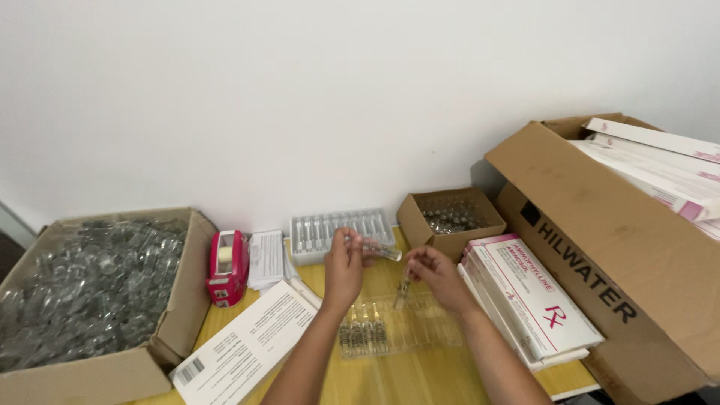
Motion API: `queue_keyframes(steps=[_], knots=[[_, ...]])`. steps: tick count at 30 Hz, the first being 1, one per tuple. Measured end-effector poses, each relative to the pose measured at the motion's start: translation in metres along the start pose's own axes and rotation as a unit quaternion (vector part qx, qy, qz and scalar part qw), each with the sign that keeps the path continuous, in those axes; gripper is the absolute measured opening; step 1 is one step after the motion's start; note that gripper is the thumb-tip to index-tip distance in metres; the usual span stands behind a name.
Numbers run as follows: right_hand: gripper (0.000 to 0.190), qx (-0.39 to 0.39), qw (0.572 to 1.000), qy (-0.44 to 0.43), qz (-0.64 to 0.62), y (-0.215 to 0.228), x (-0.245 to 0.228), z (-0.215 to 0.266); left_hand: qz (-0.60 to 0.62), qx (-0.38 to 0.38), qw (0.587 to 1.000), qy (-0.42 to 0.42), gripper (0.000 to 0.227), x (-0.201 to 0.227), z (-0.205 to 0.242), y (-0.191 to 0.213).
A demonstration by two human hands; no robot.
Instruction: The person places small vials into a clear plastic tray, then inserts a paper label into a white box and closes it. The person repeats the process with a second tray and box.
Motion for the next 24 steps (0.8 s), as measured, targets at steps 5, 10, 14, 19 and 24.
queue_keyframes(steps=[5, 10, 14, 19, 24], knots=[[0.017, -0.119, 0.986, -0.11, 0.045, -0.041, 0.041, 0.015, 0.012, 0.021, 0.996, 0.091, 0.024, -0.029, 0.032, 0.016], [0.017, -0.128, 0.972, -0.101, 0.17, -0.053, 0.04, 0.017, 0.035, 0.01, 0.997, 0.069, 0.022, -0.042, 0.045, 0.019], [0.017, -0.076, 0.962, -0.085, 0.247, -0.054, 0.029, 0.025, 0.043, 0.009, 0.996, 0.074, 0.021, -0.051, 0.048, 0.017], [0.023, -0.008, 0.968, -0.078, 0.237, -0.038, 0.009, 0.023, 0.018, 0.007, 0.996, 0.089, 0.021, -0.052, 0.05, 0.016], [0.033, -0.002, 0.988, -0.002, 0.156, -0.03, -0.013, 0.035, 0.016, -0.023, 0.994, 0.105, 0.022, -0.05, 0.055, 0.007]])
Point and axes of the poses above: each hand's wrist, its own z-axis away from the middle knuckle, its own y-axis out of the back of the hand, x = y × z, the point moved 7 cm from there along -z, towards the middle knuckle, and after that the axes turned 10 degrees about z, right-handed, at the moved point
